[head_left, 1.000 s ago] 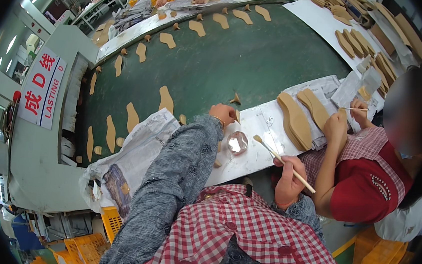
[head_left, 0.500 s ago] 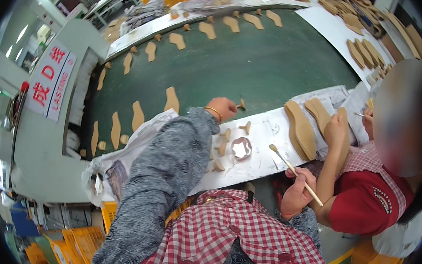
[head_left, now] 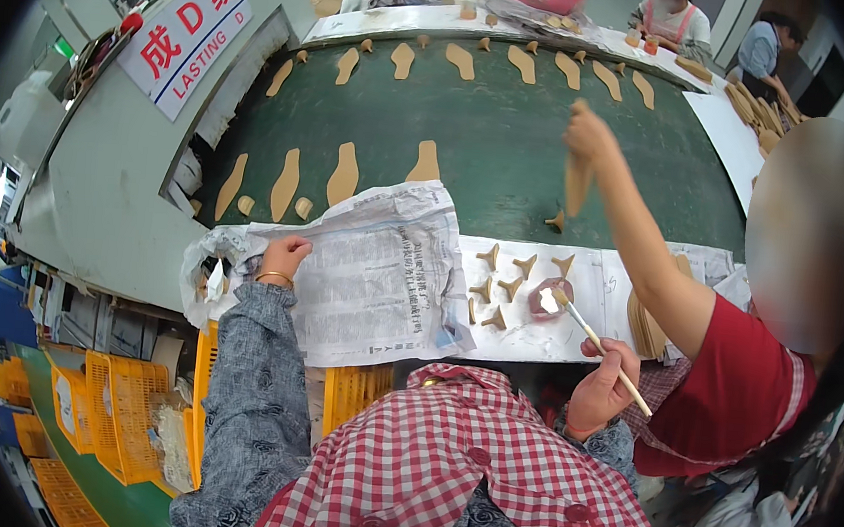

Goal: The person takes a wrapped bundle from a yellow basket, unwraps it on the workstation, and applies glue to shoe heel pieces with a brush before placing them down.

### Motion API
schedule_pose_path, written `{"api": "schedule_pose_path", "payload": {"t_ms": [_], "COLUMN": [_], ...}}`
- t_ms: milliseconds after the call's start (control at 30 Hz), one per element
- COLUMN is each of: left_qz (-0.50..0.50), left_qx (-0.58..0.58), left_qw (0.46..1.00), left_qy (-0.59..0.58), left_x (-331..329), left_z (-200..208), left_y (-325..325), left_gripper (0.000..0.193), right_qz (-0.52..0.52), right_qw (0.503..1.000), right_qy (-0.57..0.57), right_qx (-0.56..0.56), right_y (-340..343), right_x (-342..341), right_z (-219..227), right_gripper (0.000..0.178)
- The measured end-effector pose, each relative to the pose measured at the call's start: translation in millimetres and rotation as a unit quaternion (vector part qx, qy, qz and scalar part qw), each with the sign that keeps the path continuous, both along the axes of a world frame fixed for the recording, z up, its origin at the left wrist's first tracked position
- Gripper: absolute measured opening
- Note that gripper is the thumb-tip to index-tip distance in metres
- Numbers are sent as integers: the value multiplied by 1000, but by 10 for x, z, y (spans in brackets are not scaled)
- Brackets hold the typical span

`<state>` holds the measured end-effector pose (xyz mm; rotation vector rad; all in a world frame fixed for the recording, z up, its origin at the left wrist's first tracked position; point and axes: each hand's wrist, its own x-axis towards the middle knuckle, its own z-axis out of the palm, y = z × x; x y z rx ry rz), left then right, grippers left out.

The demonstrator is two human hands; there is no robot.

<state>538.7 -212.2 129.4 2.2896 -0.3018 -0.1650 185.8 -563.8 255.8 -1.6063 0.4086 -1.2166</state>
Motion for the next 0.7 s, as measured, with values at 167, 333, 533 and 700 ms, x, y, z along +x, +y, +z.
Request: {"api": "schedule_pose_path", "payload": {"t_ms": [167,333,533,700], "left_qz": [26,69,152,-5], "left_qx": [-1,77,160,292], "left_qw": [1000,993,970,936], "left_qy": [14,-56,-99,-196], "left_x": [-271,-312,-316,-477], "left_z": [-157,-365,-317,-346], "left_y": [195,614,974,1006], "left_gripper": [17,15,13,14], "right_qz": [5,-4,-10,-17], "right_qw": [1000,1000,999,999], "right_qy": [-5,-5,0,8], "right_qx": [-6,-24,-33,-36], "right_y": [197,258,278,318], "right_x": [96,55,36,30], "right_z": [-9,-41,-79,-82], "right_gripper": [17,15,19,18]}}
